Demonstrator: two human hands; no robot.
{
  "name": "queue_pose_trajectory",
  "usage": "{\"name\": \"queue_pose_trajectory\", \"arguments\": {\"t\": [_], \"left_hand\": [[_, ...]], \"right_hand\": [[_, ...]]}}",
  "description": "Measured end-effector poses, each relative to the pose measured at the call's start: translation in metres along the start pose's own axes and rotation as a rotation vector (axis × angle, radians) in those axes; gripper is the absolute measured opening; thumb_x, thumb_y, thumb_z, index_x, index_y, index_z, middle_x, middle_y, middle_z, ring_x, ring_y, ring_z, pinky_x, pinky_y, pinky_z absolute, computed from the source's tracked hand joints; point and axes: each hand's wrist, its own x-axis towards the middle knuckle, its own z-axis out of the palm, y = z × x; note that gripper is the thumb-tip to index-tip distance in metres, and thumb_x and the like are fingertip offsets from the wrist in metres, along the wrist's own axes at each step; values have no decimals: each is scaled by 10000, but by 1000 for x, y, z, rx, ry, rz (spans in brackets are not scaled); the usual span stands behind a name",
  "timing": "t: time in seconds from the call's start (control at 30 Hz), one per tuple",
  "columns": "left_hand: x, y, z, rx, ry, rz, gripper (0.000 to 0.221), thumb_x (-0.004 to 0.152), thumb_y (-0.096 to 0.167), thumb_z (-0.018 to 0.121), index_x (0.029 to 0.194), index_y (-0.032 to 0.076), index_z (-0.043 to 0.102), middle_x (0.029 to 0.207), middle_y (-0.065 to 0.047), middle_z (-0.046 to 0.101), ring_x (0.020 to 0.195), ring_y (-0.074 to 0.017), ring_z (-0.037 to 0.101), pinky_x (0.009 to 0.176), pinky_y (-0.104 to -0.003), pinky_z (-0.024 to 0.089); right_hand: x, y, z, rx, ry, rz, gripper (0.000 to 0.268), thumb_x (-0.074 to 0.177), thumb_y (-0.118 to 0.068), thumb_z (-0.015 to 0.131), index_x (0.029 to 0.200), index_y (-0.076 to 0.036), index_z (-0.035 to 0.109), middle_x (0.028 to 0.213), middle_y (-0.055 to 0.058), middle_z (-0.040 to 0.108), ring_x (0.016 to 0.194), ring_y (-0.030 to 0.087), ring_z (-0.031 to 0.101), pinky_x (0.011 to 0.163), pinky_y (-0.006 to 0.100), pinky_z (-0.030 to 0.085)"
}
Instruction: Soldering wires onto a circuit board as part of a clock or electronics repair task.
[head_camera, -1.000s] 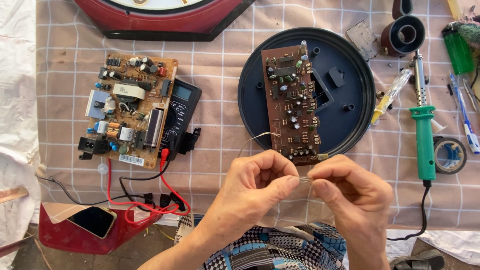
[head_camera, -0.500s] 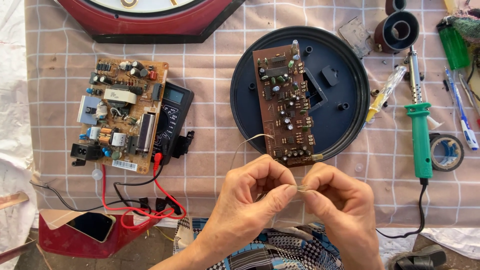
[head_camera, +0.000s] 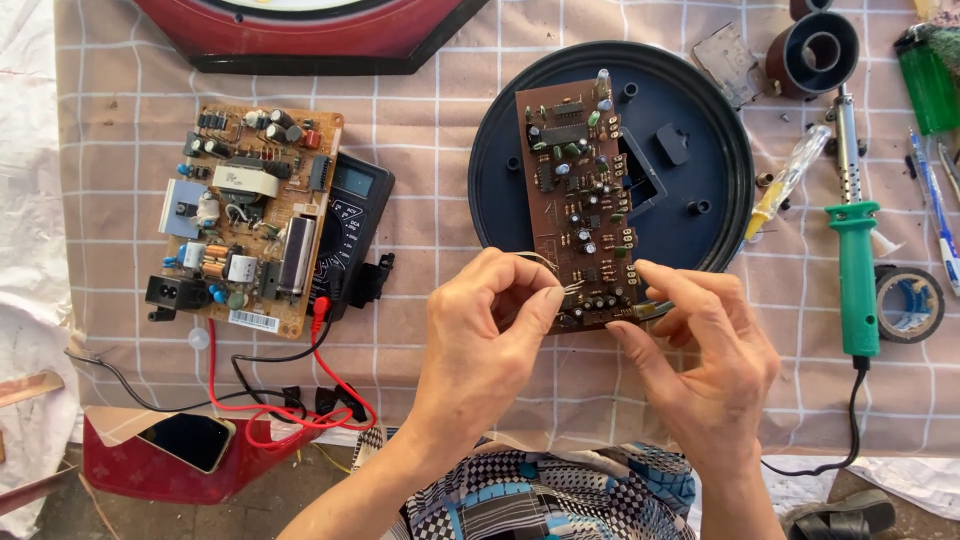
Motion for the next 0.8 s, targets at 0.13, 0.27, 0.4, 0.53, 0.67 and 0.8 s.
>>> {"name": "queue_pose_trajectory", "arguments": {"t": [0.13,0.27,0.4,0.53,0.67,0.8], "left_hand": [[4,-4,5,91,17,14,79,764,78,571,686,89,586,681,10,562,550,-60,474,497,-187,402],[5,-3,6,123,12,21,78,758,86,581,681,95,592,657,14,549,532,-58,453,486,-192,383],[1,-1,7,-70,-61,-118,86,750,61,593,668,83,585,649,20,540,523,-32,435,453,-174,355],[0,-1,6,-274,-151,-256,41,755,67,595,715,55,596,651,18,565,588,-25,482,522,-160,395],[-4,2,7,-293,-181,-241,42,754,71,593,714,63,598,632,27,546,553,-18,443,483,-158,350],[-8,8,4,-324,-175,-224,50,759,67,594,710,55,590,628,22,541,551,-22,443,486,-156,357]], "right_hand": [[1,4,1,-36,-22,-41,330,752,-170,685,1048,-51,602,928,89,542,607,100,518,588,197,485],[0,5,0,22,-18,-48,380,732,-273,630,1031,-40,609,901,95,521,555,92,464,568,182,442],[1,0,-1,43,51,-39,211,781,-139,651,971,-51,631,886,107,512,566,105,494,606,198,430],[8,-10,-3,96,12,-57,180,761,-150,649,914,-57,640,824,81,520,555,95,453,566,189,402],[13,-25,-8,255,-56,105,149,780,-178,567,775,-35,610,748,62,553,508,67,365,461,163,268],[12,-26,-11,338,-63,109,156,762,-127,586,850,0,602,817,90,548,556,84,451,500,152,361]]}}
